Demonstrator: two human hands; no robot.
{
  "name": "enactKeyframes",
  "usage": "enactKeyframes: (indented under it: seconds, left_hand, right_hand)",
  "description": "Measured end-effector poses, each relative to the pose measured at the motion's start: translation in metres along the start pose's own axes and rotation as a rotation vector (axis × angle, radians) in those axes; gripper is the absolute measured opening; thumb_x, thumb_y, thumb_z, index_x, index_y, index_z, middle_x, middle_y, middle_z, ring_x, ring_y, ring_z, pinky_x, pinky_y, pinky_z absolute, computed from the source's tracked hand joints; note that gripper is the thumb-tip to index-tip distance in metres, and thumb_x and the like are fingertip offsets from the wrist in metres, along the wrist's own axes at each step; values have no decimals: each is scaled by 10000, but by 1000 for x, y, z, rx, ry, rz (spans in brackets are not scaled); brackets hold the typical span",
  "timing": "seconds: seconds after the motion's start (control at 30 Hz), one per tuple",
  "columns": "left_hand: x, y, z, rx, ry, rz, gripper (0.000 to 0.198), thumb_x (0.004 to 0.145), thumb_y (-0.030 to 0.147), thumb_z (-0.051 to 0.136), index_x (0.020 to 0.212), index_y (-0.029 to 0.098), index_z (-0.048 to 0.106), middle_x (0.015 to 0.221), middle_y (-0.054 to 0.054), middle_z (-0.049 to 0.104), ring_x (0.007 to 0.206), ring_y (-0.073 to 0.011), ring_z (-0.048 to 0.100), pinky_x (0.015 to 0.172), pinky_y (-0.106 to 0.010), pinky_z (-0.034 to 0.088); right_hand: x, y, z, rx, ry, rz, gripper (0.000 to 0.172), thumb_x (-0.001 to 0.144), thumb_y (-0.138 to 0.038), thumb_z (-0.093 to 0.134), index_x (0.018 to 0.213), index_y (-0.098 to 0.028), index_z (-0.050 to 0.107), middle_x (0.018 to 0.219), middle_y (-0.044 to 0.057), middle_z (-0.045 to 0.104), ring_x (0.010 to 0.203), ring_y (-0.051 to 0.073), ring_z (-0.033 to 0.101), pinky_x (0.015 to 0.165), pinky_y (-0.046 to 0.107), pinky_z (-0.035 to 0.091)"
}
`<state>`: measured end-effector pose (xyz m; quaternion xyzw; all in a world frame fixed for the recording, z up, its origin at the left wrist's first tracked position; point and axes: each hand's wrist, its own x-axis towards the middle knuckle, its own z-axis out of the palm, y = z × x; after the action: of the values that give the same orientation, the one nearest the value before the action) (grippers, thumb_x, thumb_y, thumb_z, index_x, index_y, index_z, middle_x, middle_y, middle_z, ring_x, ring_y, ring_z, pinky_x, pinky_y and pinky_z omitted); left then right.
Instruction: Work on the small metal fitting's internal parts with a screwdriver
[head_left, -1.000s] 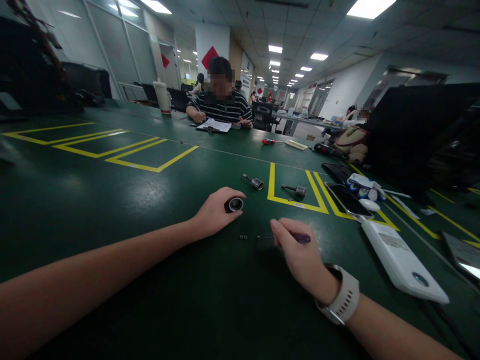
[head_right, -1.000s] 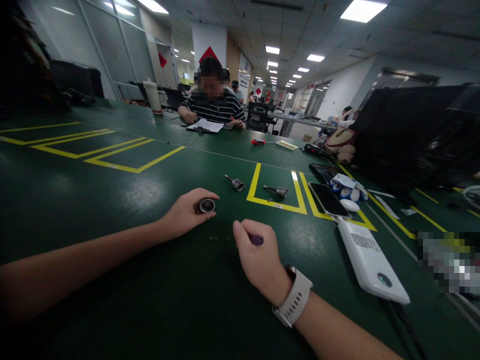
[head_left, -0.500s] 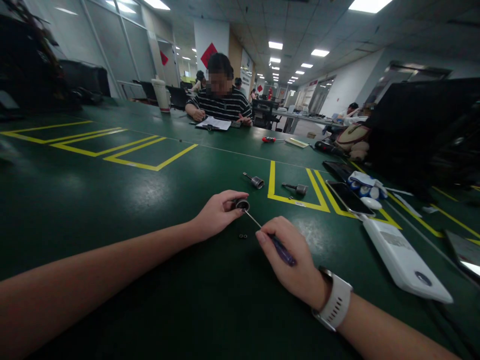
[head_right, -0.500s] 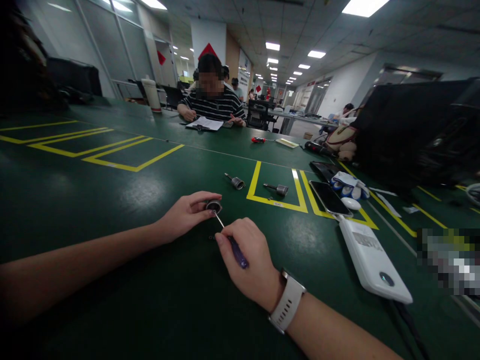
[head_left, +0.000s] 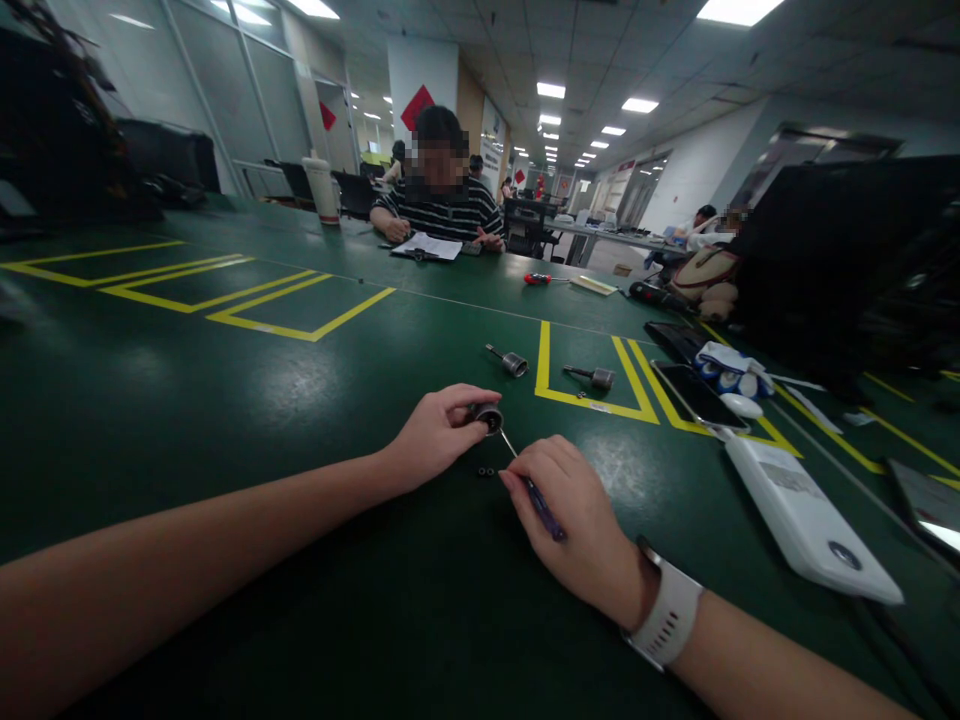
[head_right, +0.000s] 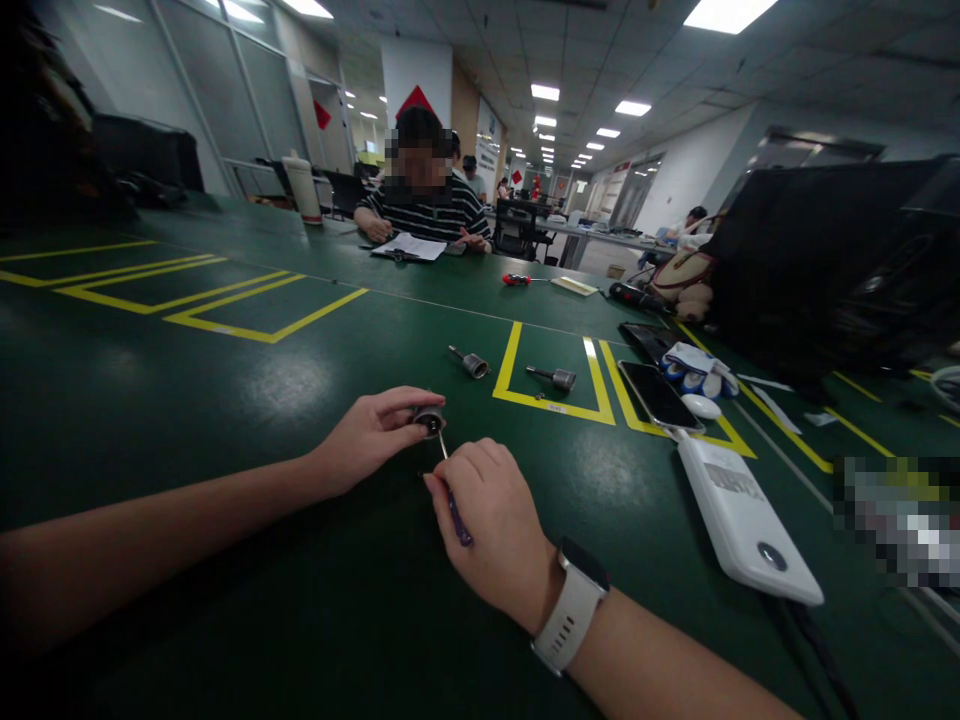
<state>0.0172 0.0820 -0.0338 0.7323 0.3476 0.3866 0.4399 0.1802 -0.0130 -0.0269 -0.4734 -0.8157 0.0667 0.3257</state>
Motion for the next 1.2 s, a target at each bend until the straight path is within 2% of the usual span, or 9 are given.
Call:
enactKeyframes:
  seconds: [0.3,0.53,0.77,1.03,1.2]
  left_hand:
    - [0,-4,1,-77,38,-69,334,704,118,581,1033,139,634,1119,-87,629,1026,-212,601,933,-411,472]
    - [1,4,2,-215,54,-206,361,708,91,569,1066,111,611,1056,-85,657,926,-200,644,904,-414,495]
    - [1,5,2,-292,69,-260,326,728,85,553,1046,114,620,1017,-71,665,914,-188,646,902,-397,503]
    - [0,7,4,-310,74,-275,351,708,44,540,1035,127,635,1053,-71,659,922,-187,643,902,-399,504]
    - [0,8,4,-296,82,-276,368,703,38,547,1051,121,630,1045,-80,664,930,-198,645,907,-400,497]
  right_hand:
    - [0,3,1,158,24,-5,88,873,-167,468,810,-176,528,785,33,558,739,156,492,668,306,406]
    - [2,7,0,317,73,90,100,867,-187,486,783,-182,540,767,17,555,725,145,517,656,291,419]
    - [4,9,-1,394,73,143,118,875,-239,487,793,-187,555,758,12,553,704,138,522,643,282,432]
    - [1,6,0,279,77,56,89,880,-194,468,832,-190,543,806,28,568,740,148,520,669,298,438]
    - [0,1,0,130,23,-25,80,877,-167,464,863,-171,544,840,51,583,774,162,516,687,308,437]
